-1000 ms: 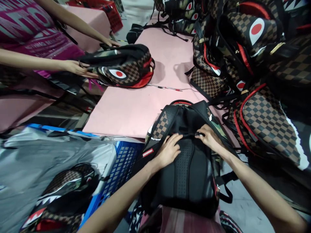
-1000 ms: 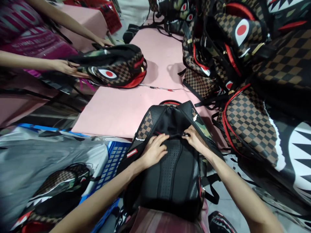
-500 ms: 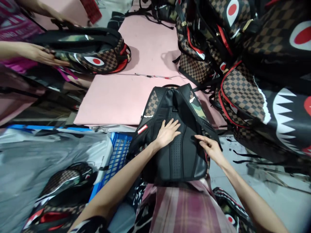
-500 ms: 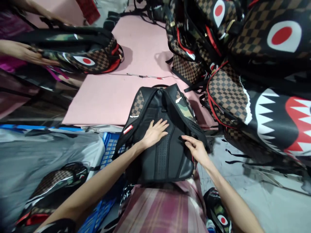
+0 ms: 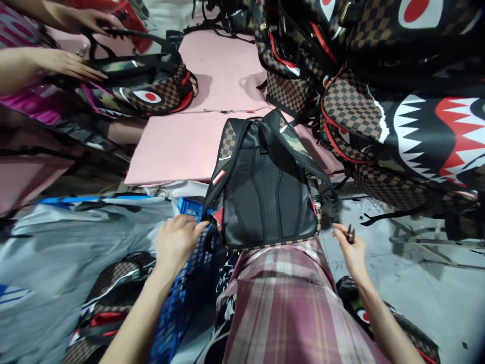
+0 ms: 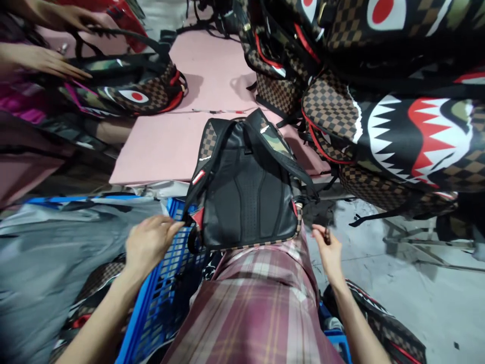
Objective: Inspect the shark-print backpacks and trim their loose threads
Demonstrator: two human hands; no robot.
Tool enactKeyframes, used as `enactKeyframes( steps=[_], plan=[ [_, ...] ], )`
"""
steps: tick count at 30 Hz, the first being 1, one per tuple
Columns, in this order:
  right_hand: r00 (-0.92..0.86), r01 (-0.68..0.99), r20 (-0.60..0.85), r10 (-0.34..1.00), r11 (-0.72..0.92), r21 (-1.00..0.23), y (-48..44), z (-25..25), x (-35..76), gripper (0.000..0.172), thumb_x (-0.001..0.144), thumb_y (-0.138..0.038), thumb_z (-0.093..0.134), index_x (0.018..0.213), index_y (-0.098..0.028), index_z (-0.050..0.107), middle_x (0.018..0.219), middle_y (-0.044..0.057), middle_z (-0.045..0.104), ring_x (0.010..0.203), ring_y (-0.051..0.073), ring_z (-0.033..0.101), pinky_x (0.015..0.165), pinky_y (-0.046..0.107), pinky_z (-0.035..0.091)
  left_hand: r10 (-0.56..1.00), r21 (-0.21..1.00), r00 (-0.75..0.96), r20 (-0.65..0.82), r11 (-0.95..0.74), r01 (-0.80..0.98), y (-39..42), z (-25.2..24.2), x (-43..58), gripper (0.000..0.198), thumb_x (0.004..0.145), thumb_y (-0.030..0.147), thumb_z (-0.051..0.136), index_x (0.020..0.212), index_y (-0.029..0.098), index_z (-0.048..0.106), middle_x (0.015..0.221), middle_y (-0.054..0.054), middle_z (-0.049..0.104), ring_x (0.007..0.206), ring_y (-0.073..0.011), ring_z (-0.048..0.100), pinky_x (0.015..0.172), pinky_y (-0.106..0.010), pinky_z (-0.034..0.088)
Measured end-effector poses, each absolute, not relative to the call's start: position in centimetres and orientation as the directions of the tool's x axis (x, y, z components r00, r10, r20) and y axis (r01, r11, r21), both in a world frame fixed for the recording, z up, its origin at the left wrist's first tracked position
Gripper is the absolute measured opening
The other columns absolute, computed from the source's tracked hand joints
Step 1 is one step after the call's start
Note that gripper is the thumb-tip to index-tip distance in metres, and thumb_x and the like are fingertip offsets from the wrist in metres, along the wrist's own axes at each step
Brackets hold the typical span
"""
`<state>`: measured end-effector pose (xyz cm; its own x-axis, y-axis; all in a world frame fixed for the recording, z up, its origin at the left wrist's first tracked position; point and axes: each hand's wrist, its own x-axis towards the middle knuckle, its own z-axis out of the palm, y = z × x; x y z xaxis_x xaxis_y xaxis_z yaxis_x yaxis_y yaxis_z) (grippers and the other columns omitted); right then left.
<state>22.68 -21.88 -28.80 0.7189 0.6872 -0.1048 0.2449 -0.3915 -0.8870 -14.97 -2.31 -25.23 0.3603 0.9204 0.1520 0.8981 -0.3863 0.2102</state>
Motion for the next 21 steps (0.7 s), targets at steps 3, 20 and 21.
enactKeyframes(
  steps=[3,20,21],
  plan=[
    [0.518,0.383,-0.060,0.853,-0.294,-0.876,-21.4,-28.7,20.2,0.034,0.075,-0.045,0.058,0.096,-0.020,0.067,0.075,0.003,0.061,0.068,0.016,0.056,0.064,0.029,0.045,0.906,0.253,0.349,0.242,-0.406,0.878,-5.7,-26.7,-16.7,0.026,0.084,0.040,0.046,0.090,0.018,0.059,0.110,-0.011,0.060,0.105,-0.0304,0.053,0.087,-0.046,0.043],
    [0.642,0.585,0.280,0.714,-0.220,-0.781,-17.9,-28.2,21.2,0.024,0.081,-0.034,0.052,0.094,-0.020,0.067,0.081,0.004,0.058,0.073,0.016,0.056,0.068,0.030,0.045,0.532,0.288,0.814,0.233,-0.837,0.464,-5.5,-28.5,-3.9,0.032,0.088,0.038,0.045,0.101,0.015,0.063,0.105,-0.012,0.065,0.099,-0.0236,0.058,0.081,-0.035,0.044],
    [0.589,0.595,0.272,0.761,-0.180,-0.783,-18.2,-28.1,20.4,0.023,0.081,-0.032,0.051,0.095,-0.022,0.066,0.083,0.005,0.058,0.075,0.017,0.057,0.069,0.030,0.046,0.526,0.295,0.815,0.243,-0.840,0.454,-5.9,-28.5,-3.5,0.033,0.087,0.039,0.046,0.101,0.015,0.063,0.106,-0.012,0.065,0.099,-0.0234,0.057,0.081,-0.034,0.043]
  ],
)
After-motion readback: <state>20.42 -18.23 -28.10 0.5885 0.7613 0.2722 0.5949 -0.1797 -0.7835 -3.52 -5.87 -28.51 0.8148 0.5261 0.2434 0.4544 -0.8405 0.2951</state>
